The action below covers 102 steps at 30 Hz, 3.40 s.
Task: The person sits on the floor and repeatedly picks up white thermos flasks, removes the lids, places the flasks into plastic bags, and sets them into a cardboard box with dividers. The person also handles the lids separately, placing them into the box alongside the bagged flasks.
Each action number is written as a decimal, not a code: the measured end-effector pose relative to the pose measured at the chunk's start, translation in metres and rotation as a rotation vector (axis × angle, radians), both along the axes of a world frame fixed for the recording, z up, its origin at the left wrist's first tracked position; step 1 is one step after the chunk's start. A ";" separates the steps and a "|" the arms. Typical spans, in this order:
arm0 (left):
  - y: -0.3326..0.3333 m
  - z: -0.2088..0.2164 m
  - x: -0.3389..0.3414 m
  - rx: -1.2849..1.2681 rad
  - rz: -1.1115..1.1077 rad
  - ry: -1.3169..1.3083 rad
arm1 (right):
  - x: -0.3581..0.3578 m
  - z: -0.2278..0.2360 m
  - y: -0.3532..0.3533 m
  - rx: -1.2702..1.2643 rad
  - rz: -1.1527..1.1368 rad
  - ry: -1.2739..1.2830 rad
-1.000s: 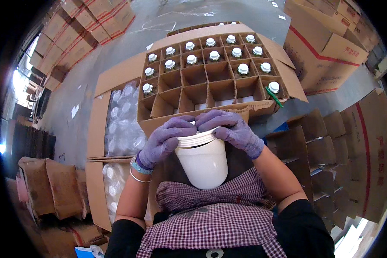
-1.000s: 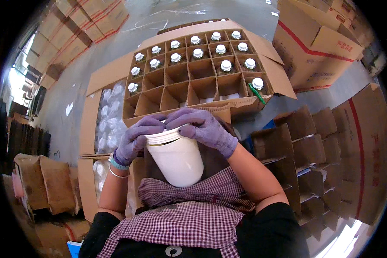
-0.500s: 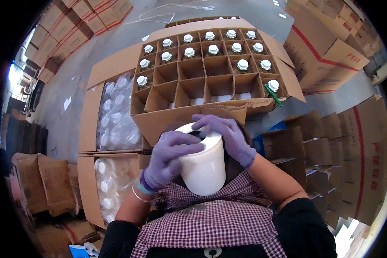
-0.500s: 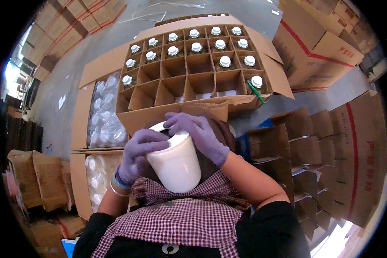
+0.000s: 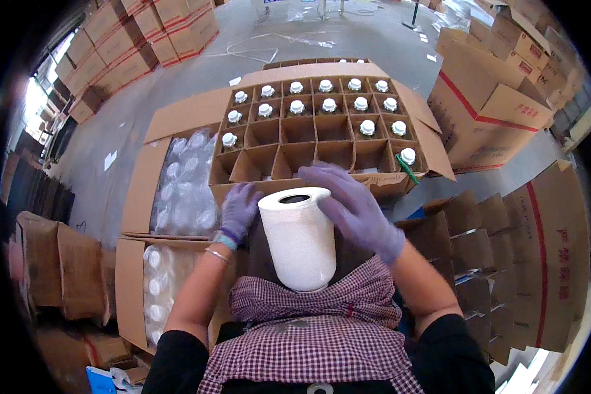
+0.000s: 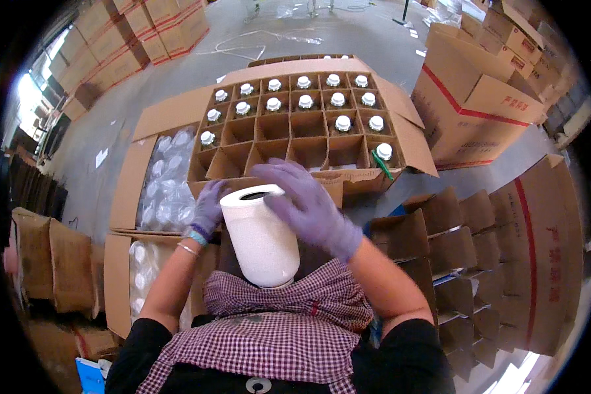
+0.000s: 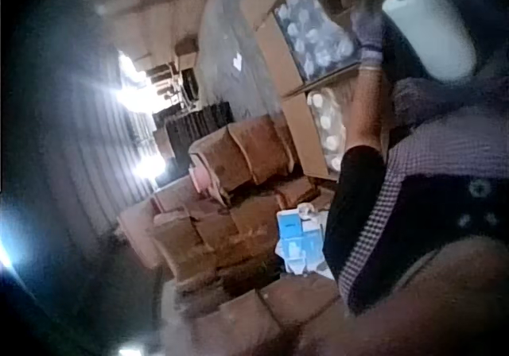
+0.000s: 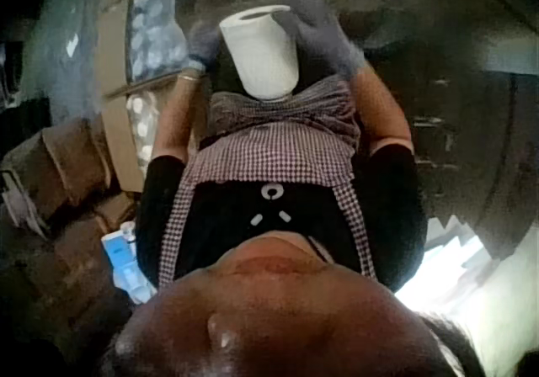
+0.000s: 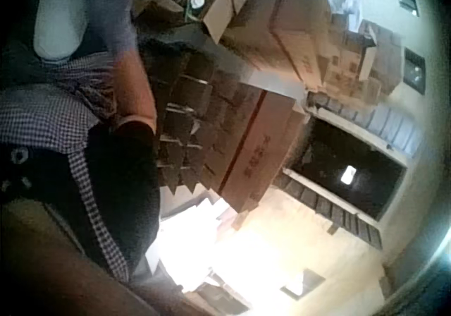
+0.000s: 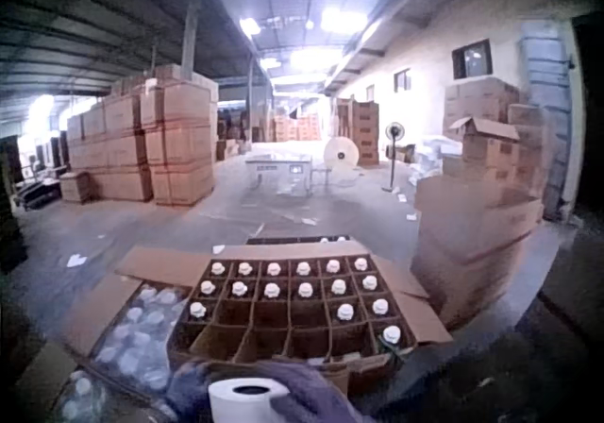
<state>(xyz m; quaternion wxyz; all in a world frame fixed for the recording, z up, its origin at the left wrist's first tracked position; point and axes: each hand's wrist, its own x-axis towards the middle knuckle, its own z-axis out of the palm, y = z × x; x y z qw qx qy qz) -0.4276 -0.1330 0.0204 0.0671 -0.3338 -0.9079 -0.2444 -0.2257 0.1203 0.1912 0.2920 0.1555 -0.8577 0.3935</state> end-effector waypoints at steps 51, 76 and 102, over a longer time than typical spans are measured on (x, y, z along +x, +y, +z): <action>0.085 0.068 0.098 0.149 -1.145 -1.461 | 0.105 0.115 -0.016 1.196 0.532 0.307; -0.089 0.104 0.166 0.543 -0.499 -1.246 | -0.022 -0.104 0.237 0.833 -0.917 -0.893; -0.298 0.234 0.040 0.903 -0.402 -0.641 | -0.032 -0.002 0.074 -0.197 -0.191 -0.297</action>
